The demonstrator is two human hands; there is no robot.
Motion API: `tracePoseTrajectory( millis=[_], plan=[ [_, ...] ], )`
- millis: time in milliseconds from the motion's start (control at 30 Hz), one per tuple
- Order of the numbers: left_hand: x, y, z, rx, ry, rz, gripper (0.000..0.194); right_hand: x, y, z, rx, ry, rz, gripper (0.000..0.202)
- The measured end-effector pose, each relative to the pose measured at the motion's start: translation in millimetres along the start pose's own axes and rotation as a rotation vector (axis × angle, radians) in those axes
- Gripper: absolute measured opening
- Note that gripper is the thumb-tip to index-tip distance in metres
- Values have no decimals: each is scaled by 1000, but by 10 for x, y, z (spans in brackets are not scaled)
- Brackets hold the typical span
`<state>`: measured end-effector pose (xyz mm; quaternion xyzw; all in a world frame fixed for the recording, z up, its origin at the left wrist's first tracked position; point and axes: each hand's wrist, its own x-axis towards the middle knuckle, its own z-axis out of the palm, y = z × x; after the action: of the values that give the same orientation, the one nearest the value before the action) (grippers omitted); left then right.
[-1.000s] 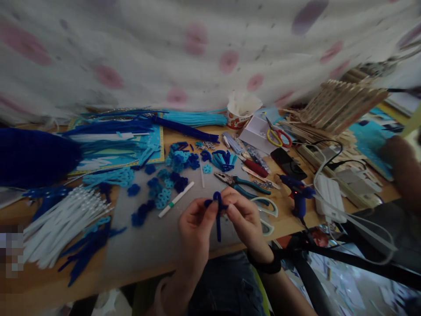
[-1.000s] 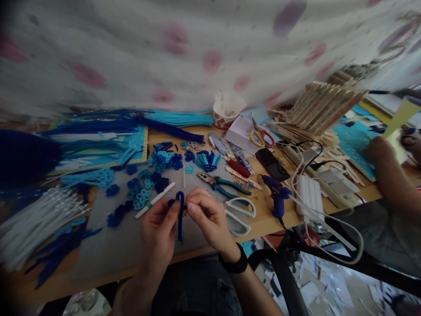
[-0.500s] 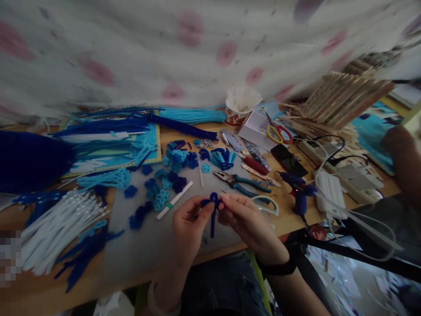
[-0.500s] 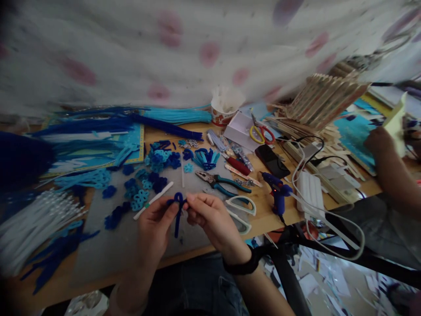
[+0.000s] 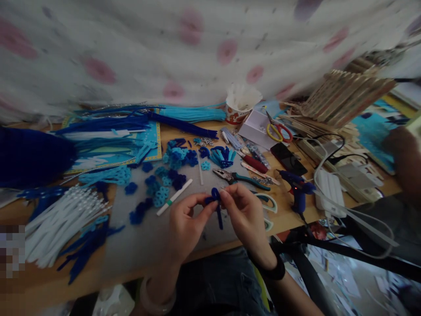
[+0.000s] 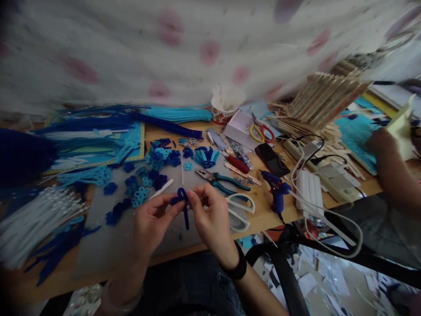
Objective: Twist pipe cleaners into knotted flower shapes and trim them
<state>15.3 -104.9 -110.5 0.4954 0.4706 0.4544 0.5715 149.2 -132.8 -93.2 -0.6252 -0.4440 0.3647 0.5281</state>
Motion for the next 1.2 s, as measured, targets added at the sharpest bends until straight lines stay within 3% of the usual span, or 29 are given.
tracePoseTrajectory(
  millis=[100,267,400,533,700,833,1067,1200],
  plan=[
    [-12,-34,19,-19,40,34,9,1,-24,14,-76,-7,-10,32],
    [48,-91,50,-309,14,-142,14,65,-20,-21,-16,-51,-44,36],
    [103,-89,104,-462,105,-186,15,66,71,-52,85,-65,-62,29],
    [111,-41,156,-512,52,-191,11,64,172,-40,182,-248,-17,34],
    [97,25,124,-521,-40,-233,12,34,241,25,429,-381,102,34],
    [80,63,81,-352,2,-89,6,-1,226,44,584,-450,213,36],
    [119,104,-28,-308,-92,-121,4,6,169,-3,466,-532,110,31],
    [162,154,-180,-30,-103,-28,6,-28,115,-31,-1,-360,-121,23]
  ],
)
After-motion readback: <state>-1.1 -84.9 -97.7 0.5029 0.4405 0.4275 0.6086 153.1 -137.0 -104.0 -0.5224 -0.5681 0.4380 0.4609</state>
